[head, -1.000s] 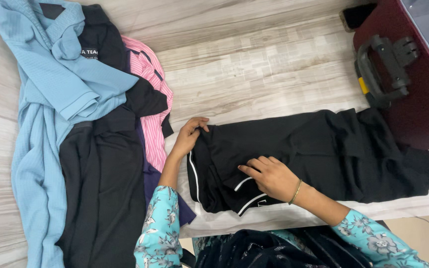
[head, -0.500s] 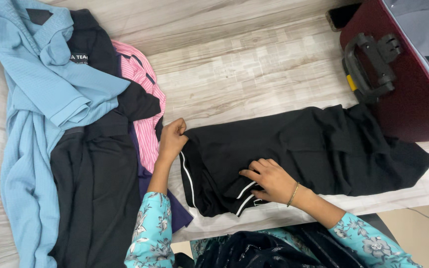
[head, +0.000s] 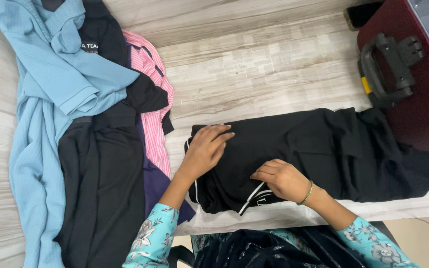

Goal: The person buttons a shirt, smooths it out on the floor, and folds it before placing it inside a suitcase.

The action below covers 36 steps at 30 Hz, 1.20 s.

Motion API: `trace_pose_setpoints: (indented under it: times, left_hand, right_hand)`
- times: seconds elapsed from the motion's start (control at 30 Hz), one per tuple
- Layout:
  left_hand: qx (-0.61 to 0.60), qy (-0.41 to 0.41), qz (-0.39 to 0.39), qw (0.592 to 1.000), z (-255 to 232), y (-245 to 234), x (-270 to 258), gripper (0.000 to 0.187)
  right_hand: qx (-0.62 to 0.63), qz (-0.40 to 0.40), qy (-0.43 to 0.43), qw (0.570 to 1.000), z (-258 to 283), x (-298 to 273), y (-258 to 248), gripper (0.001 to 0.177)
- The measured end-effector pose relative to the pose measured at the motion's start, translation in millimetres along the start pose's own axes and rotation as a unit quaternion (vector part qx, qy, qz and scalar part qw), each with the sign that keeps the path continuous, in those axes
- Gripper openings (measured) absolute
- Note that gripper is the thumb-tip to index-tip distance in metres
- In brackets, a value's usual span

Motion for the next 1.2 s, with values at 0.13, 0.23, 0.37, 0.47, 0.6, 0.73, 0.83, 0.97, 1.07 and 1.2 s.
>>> trace_pose_setpoints:
  times: [0.13, 0.23, 0.37, 0.47, 0.6, 0.73, 0.83, 0.97, 1.07, 1.2]
  left_hand:
    - [0.060, -0.029, 0.083, 0.994, 22.5, 41.1, -9.2, 0.052]
    - [0.072, -0.036, 0.091, 0.993, 23.1, 44.7, -15.3, 0.052]
    - [-0.017, -0.044, 0.122, 0.991, -16.0, 25.9, -23.0, 0.054]
    - [-0.170, -0.072, 0.218, 0.958, -55.0, 32.9, -28.3, 0.067]
    - [-0.280, -0.023, 0.151, 0.948, -64.8, 18.0, -20.8, 0.071]
    - [-0.296, -0.236, 0.098, 0.920, 22.6, 43.4, -22.4, 0.046]
    - [-0.344, -0.220, -0.039, 0.912, 54.3, 33.5, -19.4, 0.034]
    - [-0.274, -0.306, -0.098, 0.906, 79.4, 38.0, -22.9, 0.033]
    - [-0.244, -0.375, -0.077, 0.891, 93.5, 53.9, -28.5, 0.034]
    - [-0.207, -0.359, -0.055, 0.908, 100.0, 66.2, -28.6, 0.033]
  right_hand:
    - [0.021, -0.023, 0.006, 0.999, 1.7, -8.3, -5.4, 0.036]
    - [0.022, -0.039, -0.009, 0.999, 4.6, -13.7, -10.9, 0.036]
    - [0.070, -0.043, 0.048, 0.995, -3.7, -14.8, -15.1, 0.032]
    - [0.138, -0.138, 0.120, 0.973, -19.4, -14.7, -30.7, 0.026]
    - [0.151, -0.263, 0.153, 0.941, -38.0, -7.4, -56.0, 0.036]
    - [0.121, -0.228, 0.245, 0.934, -70.6, 10.3, -59.3, 0.060]
    - [0.106, -0.151, 0.314, 0.932, -90.1, 14.8, -50.5, 0.074]
    - [0.136, -0.195, 0.247, 0.939, -96.3, 10.3, -54.5, 0.062]
    - [0.117, -0.223, 0.311, 0.917, -124.4, -8.9, -41.7, 0.039]
    - [0.058, -0.255, 0.259, 0.930, -138.6, -10.7, -28.7, 0.033]
Point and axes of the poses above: each hand's wrist, its own x-axis towards the middle knuckle, its own y-axis out of the palm, z = x × y, the point moved 10 cm from there along x, towards the middle knuckle, and after that the axes turned 7 degrees about -y, right-handed, at the moved point
